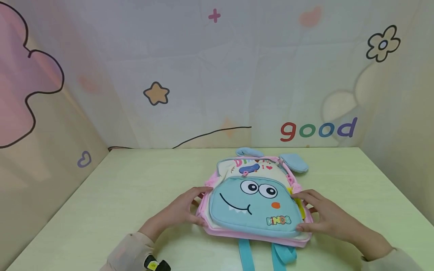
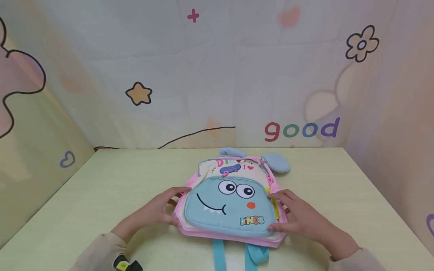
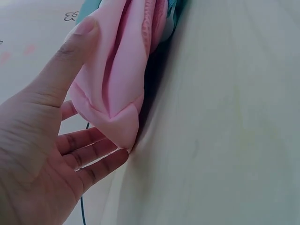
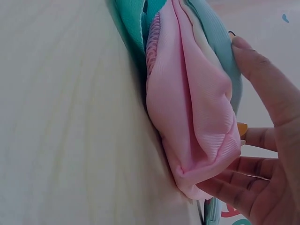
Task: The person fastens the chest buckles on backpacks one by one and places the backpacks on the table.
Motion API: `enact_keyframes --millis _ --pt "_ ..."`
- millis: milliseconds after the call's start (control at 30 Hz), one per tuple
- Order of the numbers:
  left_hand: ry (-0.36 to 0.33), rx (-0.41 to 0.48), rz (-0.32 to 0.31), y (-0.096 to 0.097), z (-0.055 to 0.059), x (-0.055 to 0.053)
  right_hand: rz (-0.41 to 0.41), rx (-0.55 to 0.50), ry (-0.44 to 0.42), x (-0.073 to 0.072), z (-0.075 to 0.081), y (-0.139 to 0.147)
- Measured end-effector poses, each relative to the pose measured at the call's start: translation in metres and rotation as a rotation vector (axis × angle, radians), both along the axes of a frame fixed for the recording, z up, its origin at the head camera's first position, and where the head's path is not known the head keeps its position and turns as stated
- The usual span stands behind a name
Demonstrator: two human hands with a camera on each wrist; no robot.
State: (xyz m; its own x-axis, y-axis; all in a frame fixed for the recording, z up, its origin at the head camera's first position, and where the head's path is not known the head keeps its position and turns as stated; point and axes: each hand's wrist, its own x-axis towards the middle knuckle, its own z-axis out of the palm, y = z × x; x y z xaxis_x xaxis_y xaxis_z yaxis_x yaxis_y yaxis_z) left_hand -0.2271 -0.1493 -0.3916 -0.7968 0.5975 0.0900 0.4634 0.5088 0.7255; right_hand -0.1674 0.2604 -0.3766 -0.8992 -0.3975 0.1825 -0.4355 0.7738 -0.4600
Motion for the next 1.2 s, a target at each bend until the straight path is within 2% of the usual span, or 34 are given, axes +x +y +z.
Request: enact_keyframes --millis 133,367,633,867,1033,1200 --pt "-0.004 0.047 -0.002 0.001 0.002 0.000 -0.002 -0.024 -0.004 -0.001 -0.001 0.000" --pt "0.035 0.147 -0.012 0.001 0.005 -0.001 -0.006 -0.066 -0.038 -0.004 -0.003 0.001" --pt "0.067 0.261 0.010 0.003 0.013 0.001 0.002 -0.137 -0.045 -0.004 -0.009 -0.001" --pt "0.083 0.301 0.104 0.012 0.030 0.007 -0.014 -0.187 -0.041 -0.004 -0.015 -0.004" --pt "0.086 0.326 0.125 0.019 0.045 0.011 -0.009 -0.256 -0.090 -0.003 -0.017 -0.006" --pt "0.135 0.329 0.142 0.028 0.062 0.017 -0.007 -0.321 -0.150 -0.001 -0.017 -0.008"
